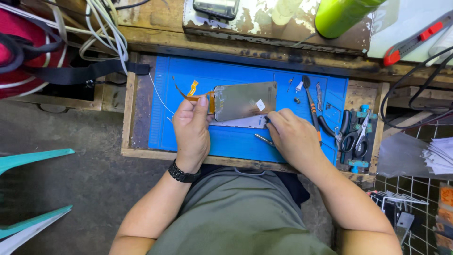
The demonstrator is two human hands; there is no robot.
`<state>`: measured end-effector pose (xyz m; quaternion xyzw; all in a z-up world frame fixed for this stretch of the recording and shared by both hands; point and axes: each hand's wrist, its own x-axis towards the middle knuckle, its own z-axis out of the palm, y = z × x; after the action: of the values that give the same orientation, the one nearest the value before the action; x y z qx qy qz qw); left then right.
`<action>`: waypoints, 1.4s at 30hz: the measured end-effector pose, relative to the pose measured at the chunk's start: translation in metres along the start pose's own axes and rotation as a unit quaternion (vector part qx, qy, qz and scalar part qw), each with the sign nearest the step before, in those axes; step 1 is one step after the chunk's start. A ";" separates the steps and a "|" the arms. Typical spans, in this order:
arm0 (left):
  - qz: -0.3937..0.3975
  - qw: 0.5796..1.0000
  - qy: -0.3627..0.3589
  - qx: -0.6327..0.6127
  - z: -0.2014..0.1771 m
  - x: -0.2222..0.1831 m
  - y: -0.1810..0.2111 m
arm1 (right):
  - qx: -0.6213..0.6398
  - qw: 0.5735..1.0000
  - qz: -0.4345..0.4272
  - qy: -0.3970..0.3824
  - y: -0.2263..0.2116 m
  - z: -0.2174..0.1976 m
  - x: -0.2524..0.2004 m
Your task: The person uses a small metal tool to scrape adhesive residue from the back of a smartphone chassis. They then pick up a detached screen assembly, peel off a protective film, and align the screen with the chassis.
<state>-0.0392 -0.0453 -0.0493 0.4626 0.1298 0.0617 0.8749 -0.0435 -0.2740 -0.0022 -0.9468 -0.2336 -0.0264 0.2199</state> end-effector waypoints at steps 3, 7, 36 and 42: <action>0.064 0.997 -0.005 0.033 -0.007 0.001 0.004 | 0.016 0.999 0.017 0.035 -0.001 0.007 0.005; 0.115 0.992 0.013 0.055 -0.016 0.004 0.011 | 0.023 0.998 0.032 0.053 -0.002 0.009 0.008; 0.042 0.998 -0.041 0.003 -0.015 0.009 0.002 | -0.045 0.982 0.151 0.107 0.025 0.022 0.014; 0.029 0.999 -0.038 0.011 -0.014 0.006 0.006 | -0.035 0.976 0.156 0.151 0.019 0.017 0.007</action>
<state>-0.0374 -0.0300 -0.0527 0.4778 0.0840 0.0682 0.8718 -0.0294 -0.2786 -0.0241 -0.9638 -0.0461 -0.1424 0.2205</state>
